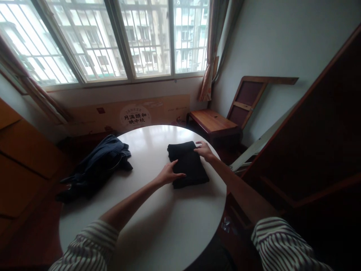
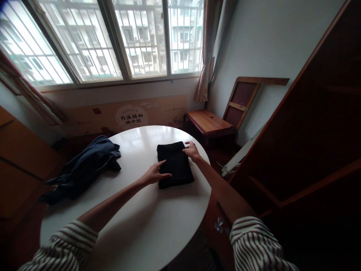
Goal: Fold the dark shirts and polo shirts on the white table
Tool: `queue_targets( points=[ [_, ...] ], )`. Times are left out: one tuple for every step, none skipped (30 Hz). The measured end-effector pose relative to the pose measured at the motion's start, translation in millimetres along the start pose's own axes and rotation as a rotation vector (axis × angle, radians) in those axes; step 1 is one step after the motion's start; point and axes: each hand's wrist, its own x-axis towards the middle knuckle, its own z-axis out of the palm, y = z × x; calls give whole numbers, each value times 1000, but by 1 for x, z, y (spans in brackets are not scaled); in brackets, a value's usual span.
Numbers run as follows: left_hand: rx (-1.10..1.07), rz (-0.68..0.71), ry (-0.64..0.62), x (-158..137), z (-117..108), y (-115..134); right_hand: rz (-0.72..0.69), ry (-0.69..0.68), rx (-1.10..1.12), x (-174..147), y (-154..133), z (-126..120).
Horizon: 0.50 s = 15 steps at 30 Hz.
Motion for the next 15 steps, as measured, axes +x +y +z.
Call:
queue_targets(
  points=[
    [11,21,-2,13,8,8,3,32,-25,8,3,-10],
    [18,42,-4,25,15,16,5,64,-54,16,5,-20],
    [20,59,-10,36,21,24,3,94,-88,23,7,-29],
    [17,70,-17,45,27,32,-1,121,-126,30,8,-38],
    [15,75,-28,53,31,39,-9,143,-168,35,9,-45],
    [27,75,-35,59,36,45,-20,161,-216,38,9,-51],
    [63,68,-32,62,40,51,-37,174,-267,41,8,-56],
    [128,56,-8,63,44,57,-63,179,-322,42,7,-59],
    [217,49,39,61,48,61,-100,177,-377,42,5,-60],
    [321,55,97,58,53,64,-146,164,-432,41,4,-58],
    [426,84,146,54,59,67,-199,137,-485,40,3,-55],
    [516,135,168,49,64,67,-253,95,-537,38,2,-49],
    [582,199,155,45,70,67,-299,42,-588,36,2,-43],
    [626,264,115,42,76,66,-332,-15,-640,34,4,-35],
    [653,312,69,41,82,63,-349,-70,-692,32,6,-27]
  ],
)
